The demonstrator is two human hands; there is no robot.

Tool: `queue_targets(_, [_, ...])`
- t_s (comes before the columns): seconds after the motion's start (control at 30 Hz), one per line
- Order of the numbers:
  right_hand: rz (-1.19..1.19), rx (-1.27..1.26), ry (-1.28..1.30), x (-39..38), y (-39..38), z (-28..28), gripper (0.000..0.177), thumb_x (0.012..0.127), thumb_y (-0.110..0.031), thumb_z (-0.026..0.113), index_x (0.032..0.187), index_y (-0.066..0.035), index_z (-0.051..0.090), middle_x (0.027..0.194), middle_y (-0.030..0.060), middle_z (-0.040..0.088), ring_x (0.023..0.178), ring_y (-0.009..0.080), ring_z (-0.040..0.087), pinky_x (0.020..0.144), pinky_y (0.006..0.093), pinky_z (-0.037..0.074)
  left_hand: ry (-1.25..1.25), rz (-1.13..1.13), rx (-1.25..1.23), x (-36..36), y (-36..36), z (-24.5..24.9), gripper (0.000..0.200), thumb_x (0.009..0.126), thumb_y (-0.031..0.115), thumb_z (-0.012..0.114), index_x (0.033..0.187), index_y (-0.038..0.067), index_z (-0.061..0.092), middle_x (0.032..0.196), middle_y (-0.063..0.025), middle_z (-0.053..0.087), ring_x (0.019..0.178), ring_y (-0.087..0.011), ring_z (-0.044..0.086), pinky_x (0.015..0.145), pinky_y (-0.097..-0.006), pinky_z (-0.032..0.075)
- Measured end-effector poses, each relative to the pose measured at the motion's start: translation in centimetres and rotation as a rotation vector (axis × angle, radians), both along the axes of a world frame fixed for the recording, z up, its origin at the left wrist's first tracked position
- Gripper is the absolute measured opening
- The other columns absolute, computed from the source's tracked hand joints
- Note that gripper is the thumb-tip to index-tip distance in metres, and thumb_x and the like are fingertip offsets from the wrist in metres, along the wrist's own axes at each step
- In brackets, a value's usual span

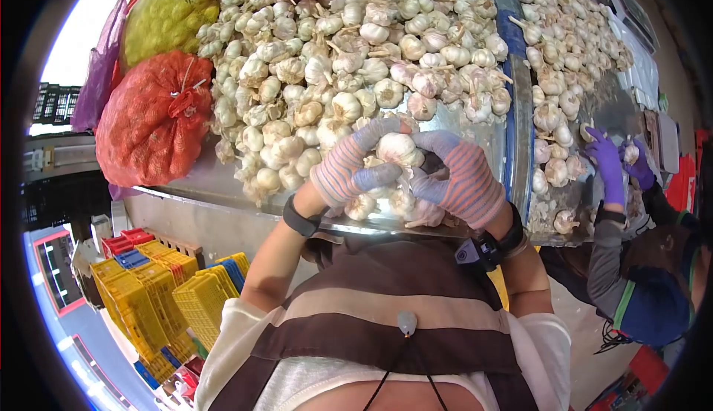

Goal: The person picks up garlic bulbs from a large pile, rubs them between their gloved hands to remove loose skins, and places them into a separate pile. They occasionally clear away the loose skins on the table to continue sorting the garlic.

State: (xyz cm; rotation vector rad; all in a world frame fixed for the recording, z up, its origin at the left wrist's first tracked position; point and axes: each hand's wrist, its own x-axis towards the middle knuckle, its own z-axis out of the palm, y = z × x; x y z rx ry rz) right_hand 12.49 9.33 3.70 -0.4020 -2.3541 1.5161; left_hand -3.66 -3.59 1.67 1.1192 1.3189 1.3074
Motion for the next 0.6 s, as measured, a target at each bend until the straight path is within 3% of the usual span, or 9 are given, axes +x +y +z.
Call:
queue_targets(0.33, [-0.058,0.167,0.096,0.0,-0.3,-1.2,0.034,0.066,-0.01,0.069,0.098,-0.004,0.059,0.068,0.008,0.057,0.055,0.0156,0.057,0.049,0.028,0.047,0.214,-0.028,0.006,0.0,0.4,0.0,0.05,0.077,0.017,0.067,0.121,0.004,0.047,0.112,-0.0105,0.055,0.106,-0.0212,0.051,0.092,-0.0332,0.039])
queue_targets(0.47, [-0.106,0.158,0.144,0.1,-0.4,-1.9,0.032,0.067,-0.006,0.065,0.099,-0.005,0.059,0.068,0.006,0.058,0.055,0.0117,0.055,0.05,0.0258,0.046,0.194,-0.024,-0.015,0.4,0.5,-0.2,0.047,0.079,0.018,0.065,0.12,0.005,0.047,0.113,-0.0087,0.055,0.105,-0.0194,0.052,0.092,-0.0319,0.04])
queue_targets(0.53, [-0.174,0.009,0.067,0.5,0.1,-3.1,0.035,0.07,-0.004,0.061,0.105,-0.002,0.056,0.081,0.0118,0.063,0.064,0.0177,0.06,0.061,0.0304,0.049,-0.251,-0.016,-0.023,0.9,0.2,-1.0,0.044,0.082,0.021,0.062,0.12,0.005,0.048,0.113,-0.0064,0.056,0.102,-0.0159,0.052,0.09,-0.0299,0.04])
queue_targets(0.57, [-0.176,0.009,0.066,0.9,0.4,-3.0,0.035,0.07,-0.004,0.061,0.105,-0.002,0.056,0.081,0.0118,0.063,0.064,0.0177,0.06,0.061,0.0304,0.049,-0.252,-0.018,-0.023,1.4,0.3,-1.1,0.044,0.082,0.021,0.062,0.12,0.005,0.048,0.113,-0.0064,0.056,0.102,-0.0159,0.052,0.09,-0.0299,0.04])
queue_targets(0.6, [-0.14,-0.272,0.016,1.1,1.0,-2.4,0.039,0.071,-0.005,0.063,0.109,-0.003,0.055,0.082,0.0099,0.063,0.065,0.015,0.059,0.062,0.0293,0.049,-0.446,0.008,-0.008,1.8,0.5,-1.1,0.043,0.084,0.022,0.061,0.121,0.004,0.048,0.112,-0.0054,0.056,0.1,-0.0143,0.052,0.089,-0.029,0.041])
